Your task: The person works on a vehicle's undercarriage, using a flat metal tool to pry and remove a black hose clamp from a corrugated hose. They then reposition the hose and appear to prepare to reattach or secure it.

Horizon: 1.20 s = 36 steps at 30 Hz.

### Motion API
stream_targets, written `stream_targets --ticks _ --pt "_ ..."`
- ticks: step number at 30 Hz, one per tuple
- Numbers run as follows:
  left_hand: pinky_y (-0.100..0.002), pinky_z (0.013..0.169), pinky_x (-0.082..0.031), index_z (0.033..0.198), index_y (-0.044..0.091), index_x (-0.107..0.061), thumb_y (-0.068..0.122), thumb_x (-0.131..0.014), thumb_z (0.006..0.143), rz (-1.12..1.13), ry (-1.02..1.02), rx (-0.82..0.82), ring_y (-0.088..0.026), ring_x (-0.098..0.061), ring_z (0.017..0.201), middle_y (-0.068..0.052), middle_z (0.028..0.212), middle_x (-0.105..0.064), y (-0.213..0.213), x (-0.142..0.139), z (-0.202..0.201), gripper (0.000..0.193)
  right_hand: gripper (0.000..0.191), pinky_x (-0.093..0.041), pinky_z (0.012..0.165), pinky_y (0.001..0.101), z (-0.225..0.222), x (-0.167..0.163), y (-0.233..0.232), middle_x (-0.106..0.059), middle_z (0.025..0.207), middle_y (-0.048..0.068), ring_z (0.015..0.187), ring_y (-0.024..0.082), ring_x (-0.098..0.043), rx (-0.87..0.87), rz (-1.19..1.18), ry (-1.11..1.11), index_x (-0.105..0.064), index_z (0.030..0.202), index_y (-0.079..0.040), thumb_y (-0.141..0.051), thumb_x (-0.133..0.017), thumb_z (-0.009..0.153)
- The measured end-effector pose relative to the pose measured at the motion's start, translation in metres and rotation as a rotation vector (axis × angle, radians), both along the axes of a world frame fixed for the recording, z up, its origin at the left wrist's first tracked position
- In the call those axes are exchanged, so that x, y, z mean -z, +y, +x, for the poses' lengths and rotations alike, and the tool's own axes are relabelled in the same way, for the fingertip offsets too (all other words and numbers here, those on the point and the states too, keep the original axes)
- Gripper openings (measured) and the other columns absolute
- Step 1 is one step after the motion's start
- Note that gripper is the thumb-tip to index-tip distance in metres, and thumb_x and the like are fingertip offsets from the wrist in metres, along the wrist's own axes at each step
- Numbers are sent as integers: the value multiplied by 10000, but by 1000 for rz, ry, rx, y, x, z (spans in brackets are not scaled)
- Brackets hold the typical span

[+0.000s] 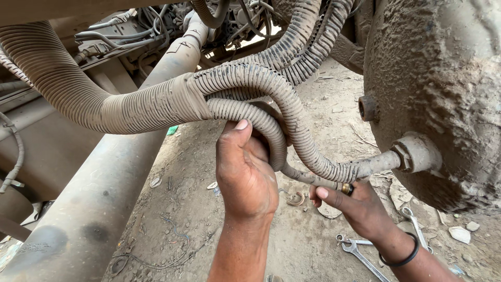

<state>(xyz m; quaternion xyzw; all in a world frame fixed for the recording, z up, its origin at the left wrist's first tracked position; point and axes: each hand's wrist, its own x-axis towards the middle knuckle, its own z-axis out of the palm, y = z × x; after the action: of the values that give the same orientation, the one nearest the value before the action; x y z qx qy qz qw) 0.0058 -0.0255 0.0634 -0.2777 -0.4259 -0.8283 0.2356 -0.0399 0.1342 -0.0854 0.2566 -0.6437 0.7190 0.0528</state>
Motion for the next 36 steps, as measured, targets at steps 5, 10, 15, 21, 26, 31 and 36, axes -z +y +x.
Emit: stream_targets --ticks 5,10,15,21,26,31,36 --pt "-417 1036 -455 1142 -19 -597 190 -491 983 3 -27 11 -229 -584 1090 -119 1117 -635 -1 0 3 283 427 -574 711 336 2 7 1 -768 763 64 749 167 -711 22 69 -8 -791 861 -33 -453 -719 836" --pt "-443 911 -478 1159 -40 -592 229 -483 1015 -25 1 81 -270 -590 980 -156 1063 -638 2 -3 9 325 464 -545 600 351 16 5 4 -733 736 54 637 174 -686 176 335 -127 -787 980 -102 -520 -706 795" --pt "-419 893 -492 1132 -35 -594 253 -471 955 12 -68 -19 -247 -606 969 -135 1048 -654 10 -6 12 360 470 -566 628 329 40 -4 14 -756 794 40 677 136 -715 282 238 -125 -765 1136 -99 -417 -737 792" --pt "-459 807 -505 1005 -15 -604 292 -474 968 -9 -97 -30 -273 -609 855 -145 923 -652 11 -4 13 336 455 -593 596 312 56 -18 5 -745 839 61 636 118 -689 257 321 -165 -754 1234 -182 -379 -708 827" --pt "-450 781 -490 992 -4 -603 307 -478 978 1 -99 -18 -277 -599 819 -143 889 -644 10 0 11 335 485 -569 591 356 67 -24 3 -755 1038 42 471 133 -531 295 378 -275 -722 1324 -209 -363 -740 864" --pt "-441 783 -473 997 -12 -603 309 -486 996 -5 -66 6 -269 -582 821 -145 891 -634 10 1 10 341 479 -584 647 327 64 -26 2 -756 1054 31 405 127 -479 273 326 -280 -731 1295 -209 -382 -738 848" --pt "-447 782 -484 984 -2 -601 306 -481 969 6 -96 -15 -278 -594 805 -154 864 -644 10 0 9 331 465 -569 674 311 63 -30 1 -752 864 57 540 123 -602 288 351 -317 -738 1272 -229 -396 -748 839"
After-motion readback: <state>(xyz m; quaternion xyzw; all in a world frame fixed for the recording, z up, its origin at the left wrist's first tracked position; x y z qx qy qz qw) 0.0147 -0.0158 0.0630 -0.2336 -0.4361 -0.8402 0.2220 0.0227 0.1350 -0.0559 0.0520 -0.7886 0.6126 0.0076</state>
